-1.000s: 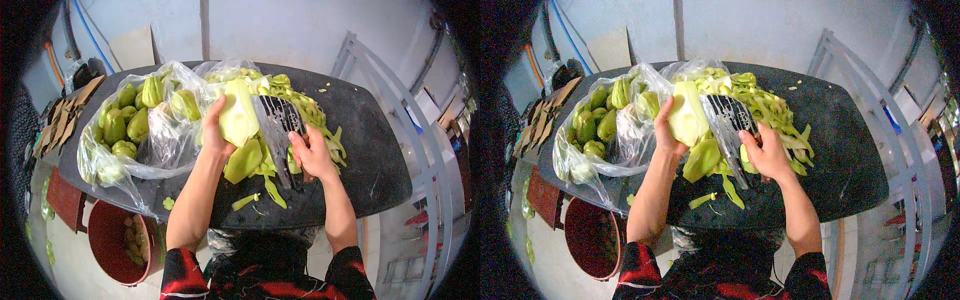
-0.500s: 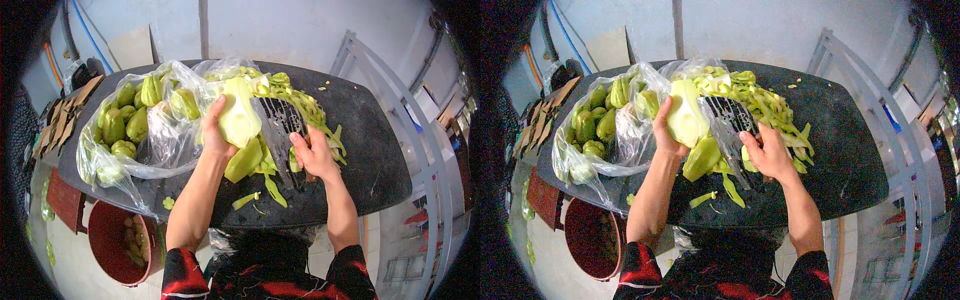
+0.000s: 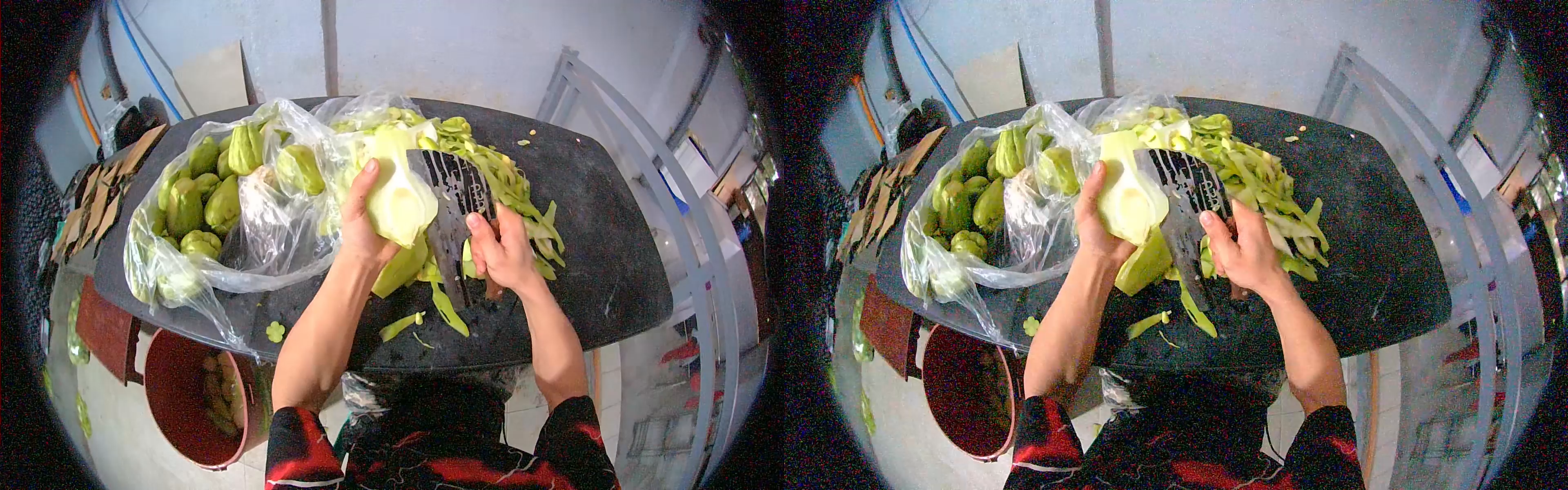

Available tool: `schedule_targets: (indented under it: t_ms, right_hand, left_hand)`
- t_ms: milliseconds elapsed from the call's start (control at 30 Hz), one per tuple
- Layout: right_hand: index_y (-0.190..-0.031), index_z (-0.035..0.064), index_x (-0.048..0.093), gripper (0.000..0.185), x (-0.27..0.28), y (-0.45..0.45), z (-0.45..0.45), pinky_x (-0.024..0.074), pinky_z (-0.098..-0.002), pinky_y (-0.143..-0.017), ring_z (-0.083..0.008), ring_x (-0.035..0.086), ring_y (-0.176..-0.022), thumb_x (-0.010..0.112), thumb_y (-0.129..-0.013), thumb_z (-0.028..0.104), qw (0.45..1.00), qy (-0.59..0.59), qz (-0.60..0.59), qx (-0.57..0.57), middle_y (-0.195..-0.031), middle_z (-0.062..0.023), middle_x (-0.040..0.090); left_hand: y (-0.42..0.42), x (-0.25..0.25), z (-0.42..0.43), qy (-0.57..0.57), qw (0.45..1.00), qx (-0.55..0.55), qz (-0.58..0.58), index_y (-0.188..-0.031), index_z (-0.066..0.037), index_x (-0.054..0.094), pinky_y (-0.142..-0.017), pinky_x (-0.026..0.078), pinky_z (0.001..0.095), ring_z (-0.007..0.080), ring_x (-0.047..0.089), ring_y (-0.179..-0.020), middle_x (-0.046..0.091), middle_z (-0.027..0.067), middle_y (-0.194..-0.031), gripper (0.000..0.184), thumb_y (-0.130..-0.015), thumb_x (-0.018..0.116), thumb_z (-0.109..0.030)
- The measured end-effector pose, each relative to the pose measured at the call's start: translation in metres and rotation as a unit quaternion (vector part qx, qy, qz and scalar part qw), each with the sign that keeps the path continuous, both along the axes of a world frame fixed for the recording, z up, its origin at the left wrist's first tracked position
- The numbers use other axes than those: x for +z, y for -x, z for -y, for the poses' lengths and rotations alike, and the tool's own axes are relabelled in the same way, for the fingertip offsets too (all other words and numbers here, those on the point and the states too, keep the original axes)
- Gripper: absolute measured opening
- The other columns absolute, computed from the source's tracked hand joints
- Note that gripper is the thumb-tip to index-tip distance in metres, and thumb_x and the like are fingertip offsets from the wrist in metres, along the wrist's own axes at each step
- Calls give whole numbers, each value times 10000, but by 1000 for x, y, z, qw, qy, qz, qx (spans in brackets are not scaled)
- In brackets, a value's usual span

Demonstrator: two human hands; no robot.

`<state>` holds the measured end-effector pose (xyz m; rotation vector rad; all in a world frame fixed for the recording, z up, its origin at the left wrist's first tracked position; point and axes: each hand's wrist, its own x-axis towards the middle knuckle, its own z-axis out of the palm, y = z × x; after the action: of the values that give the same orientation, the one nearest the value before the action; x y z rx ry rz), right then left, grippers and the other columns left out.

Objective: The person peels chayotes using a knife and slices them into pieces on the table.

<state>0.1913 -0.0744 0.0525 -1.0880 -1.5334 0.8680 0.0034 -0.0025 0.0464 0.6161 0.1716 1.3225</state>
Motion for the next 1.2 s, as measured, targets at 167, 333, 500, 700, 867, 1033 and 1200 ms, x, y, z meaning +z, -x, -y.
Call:
schedule_targets:
  t_ms: [167,333,500,700,867,1033,1200]
  right_hand:
    - [-863,59,468,272,-7,1,-4,360,-264,-363,-80,428,-374,519,-998,289,1000,-9,3,-13,-493,19,449]
    - [-880,58,464,258,-7,-2,-6,364,-260,-362,-81,427,-372,509,-1001,282,1000,-9,6,3,-490,19,436]
    - [-901,70,434,221,-5,-1,-7,373,-252,-358,-82,427,-371,493,-1006,255,1000,2,-1,16,-493,22,404]
    - [-926,67,446,210,-8,3,-7,369,-251,-358,-81,419,-366,495,-1005,255,1000,0,-11,12,-485,26,394]
    - [-923,64,476,241,-7,2,-7,353,-263,-363,-79,406,-367,512,-999,290,1000,7,-22,10,-490,29,415]
    - [-904,67,438,239,-8,3,-8,367,-254,-358,-81,410,-365,506,-1002,274,1000,-7,4,2,-483,26,385]
    - [-900,64,434,245,-4,4,-6,369,-254,-362,-86,414,-372,508,-1003,273,1000,15,-8,7,-492,24,389]
  left_hand:
    - [-7,8,11,16,999,24,22,-1098,-92,620,-772,555,373,218,661,-858,670,66,-986,402,-863,640,-417]
    - [-1,5,1,12,1000,-9,-23,-1110,-93,619,-805,549,380,221,660,-886,671,68,-1005,421,-857,646,-428]
    - [-11,6,8,-8,1000,-2,-5,-1144,-91,602,-828,545,382,227,663,-910,672,75,-1017,429,-875,630,-424]
    - [-13,-2,8,5,1000,18,4,-1141,-93,599,-829,544,387,226,662,-905,672,75,-1007,419,-879,629,-420]
    - [-7,1,1,15,999,-32,-12,-1133,-95,599,-819,547,391,230,663,-893,671,76,-994,417,-878,629,-424]
    - [-13,4,9,27,999,3,-26,-1124,-97,603,-797,553,397,237,667,-865,671,76,-986,410,-881,625,-427]
    - [-9,4,6,42,998,-17,-39,-1113,-98,610,-797,553,390,229,667,-860,672,71,-969,408,-881,624,-432]
